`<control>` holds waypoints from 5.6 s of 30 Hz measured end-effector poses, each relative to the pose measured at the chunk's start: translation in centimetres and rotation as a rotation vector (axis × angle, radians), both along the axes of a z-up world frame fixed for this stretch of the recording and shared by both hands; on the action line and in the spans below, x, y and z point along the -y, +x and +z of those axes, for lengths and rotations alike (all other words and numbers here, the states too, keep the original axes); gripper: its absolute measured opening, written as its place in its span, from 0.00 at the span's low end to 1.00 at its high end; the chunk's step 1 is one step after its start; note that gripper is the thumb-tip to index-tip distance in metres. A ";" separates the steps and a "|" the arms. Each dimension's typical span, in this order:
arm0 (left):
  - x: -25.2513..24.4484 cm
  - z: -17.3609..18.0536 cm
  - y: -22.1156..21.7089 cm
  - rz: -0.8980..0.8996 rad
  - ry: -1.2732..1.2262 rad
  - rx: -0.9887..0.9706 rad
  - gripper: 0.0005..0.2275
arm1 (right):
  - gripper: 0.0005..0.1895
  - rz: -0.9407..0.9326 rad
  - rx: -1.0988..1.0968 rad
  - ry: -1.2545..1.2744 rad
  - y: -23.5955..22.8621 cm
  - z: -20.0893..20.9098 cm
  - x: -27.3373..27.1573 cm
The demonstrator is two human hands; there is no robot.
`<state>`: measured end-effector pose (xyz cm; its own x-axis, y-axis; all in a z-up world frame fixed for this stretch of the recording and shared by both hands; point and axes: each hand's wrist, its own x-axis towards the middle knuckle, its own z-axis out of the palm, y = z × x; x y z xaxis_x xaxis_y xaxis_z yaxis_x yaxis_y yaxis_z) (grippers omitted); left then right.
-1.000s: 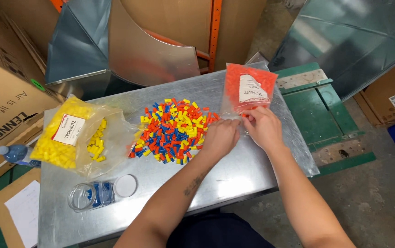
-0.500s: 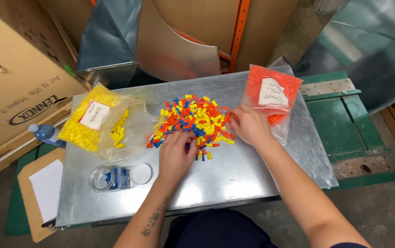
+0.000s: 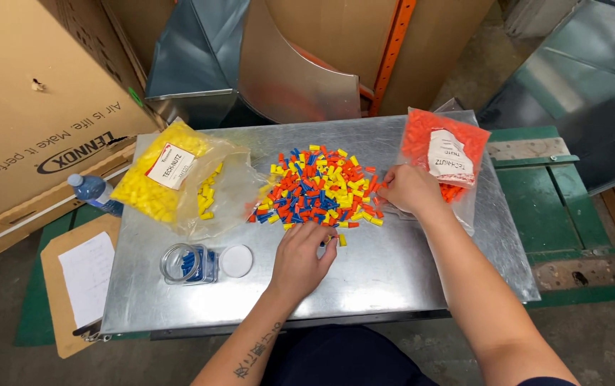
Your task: The person sorts a mixed pile of small blue, yellow, and orange plastic pieces on a metal table. They pick up blue pieces and place them into a clear glass jar, then move orange pieces into a plastic bag, and yellow pieces into another plastic bag.
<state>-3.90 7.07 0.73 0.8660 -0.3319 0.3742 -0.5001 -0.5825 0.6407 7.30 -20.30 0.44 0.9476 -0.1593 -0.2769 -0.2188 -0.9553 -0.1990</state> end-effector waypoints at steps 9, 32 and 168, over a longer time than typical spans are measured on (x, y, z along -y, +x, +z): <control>0.7 -0.2 0.5 -0.056 -0.013 0.004 0.04 | 0.15 0.071 0.189 0.150 -1.7 -1.0 -0.2; 12.2 -5.5 12.0 -0.220 0.522 0.284 0.07 | 0.15 0.109 0.460 0.103 -7.2 -2.5 5.3; -4.6 0.0 0.2 0.221 0.055 0.064 0.01 | 0.14 0.301 -0.113 0.048 -0.9 2.6 -0.8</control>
